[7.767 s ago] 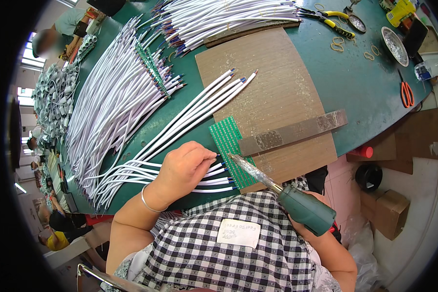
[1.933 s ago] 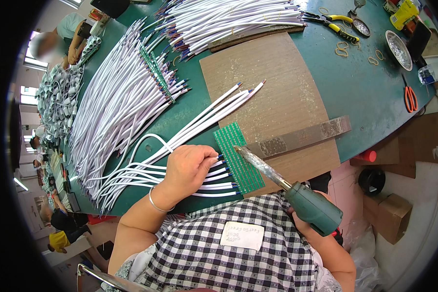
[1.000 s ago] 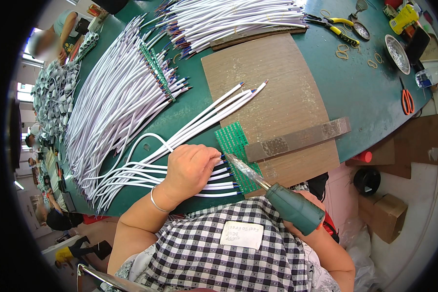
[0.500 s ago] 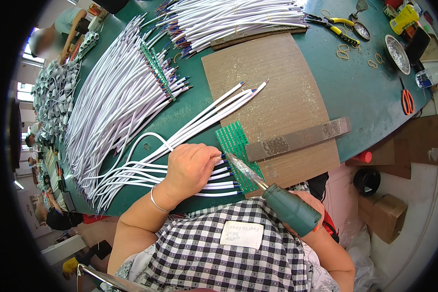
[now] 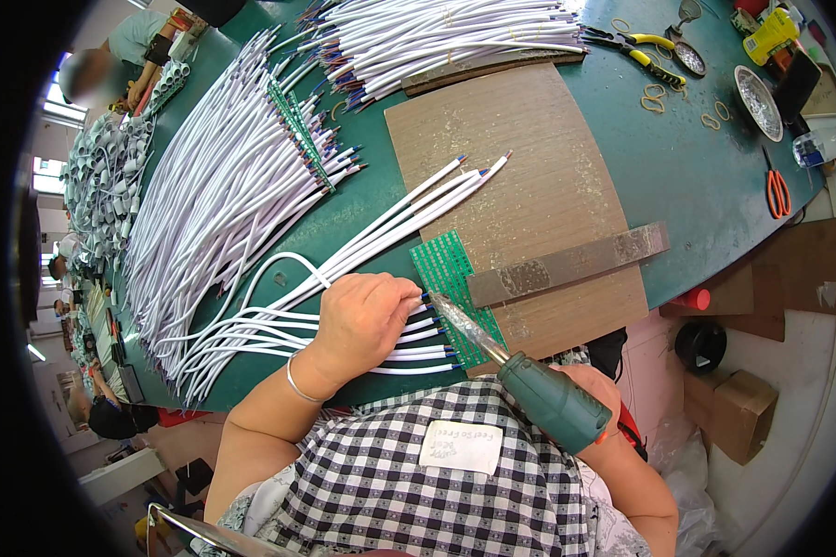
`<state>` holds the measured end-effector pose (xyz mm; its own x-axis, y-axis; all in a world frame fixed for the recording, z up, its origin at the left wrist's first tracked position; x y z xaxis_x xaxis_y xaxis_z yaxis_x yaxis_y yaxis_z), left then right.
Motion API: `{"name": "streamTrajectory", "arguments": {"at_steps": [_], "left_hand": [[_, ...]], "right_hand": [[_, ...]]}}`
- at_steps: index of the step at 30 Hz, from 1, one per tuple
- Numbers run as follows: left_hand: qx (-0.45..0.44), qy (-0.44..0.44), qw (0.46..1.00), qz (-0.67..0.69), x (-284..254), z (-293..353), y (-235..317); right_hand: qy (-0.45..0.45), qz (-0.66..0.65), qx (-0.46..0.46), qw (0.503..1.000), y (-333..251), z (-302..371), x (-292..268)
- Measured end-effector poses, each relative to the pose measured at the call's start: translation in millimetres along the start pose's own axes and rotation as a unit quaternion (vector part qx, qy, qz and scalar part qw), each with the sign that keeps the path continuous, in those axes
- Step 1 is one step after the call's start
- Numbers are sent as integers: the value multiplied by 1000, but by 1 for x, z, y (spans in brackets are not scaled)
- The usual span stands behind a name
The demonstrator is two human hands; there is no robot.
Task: The person places wires onto a circuit board and solders their ends onto the board using a soldering tool.
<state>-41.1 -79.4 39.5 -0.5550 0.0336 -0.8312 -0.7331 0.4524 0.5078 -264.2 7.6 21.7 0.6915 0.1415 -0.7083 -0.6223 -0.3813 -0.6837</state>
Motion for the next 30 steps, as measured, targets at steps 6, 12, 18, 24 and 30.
{"name": "streamTrajectory", "arguments": {"at_steps": [6, 12, 18, 24, 30], "left_hand": [[-2, -3, 1000, -4, 1, 1, -1], [24, 5, 1000, -19, -1, -2, 5], [14, -36, 996, -76, -15, -10, 15], [70, 44, 988, -128, -37, -73, 0], [-35, -48, 994, -88, 11, -119, -38]], "right_hand": [[27, -182, 170, 968, 28, 15, 4], [81, -284, 220, 930, 33, 12, 0], [191, -342, 234, 890, 37, 14, -7], [252, -363, 225, 869, 40, 18, -12], [239, -364, 223, 872, 38, 30, -13]]}}
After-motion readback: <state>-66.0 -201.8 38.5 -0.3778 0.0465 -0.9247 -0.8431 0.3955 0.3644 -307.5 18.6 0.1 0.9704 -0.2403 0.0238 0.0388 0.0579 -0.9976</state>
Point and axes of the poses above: each hand's wrist, its own z-axis away from the middle knuckle, its own x-axis out of the palm, y = z × x, the point moved 9 cm from there along -z, towards the middle knuckle, and after that the axes turned 3 degrees about -x, right-handed, at the moved point
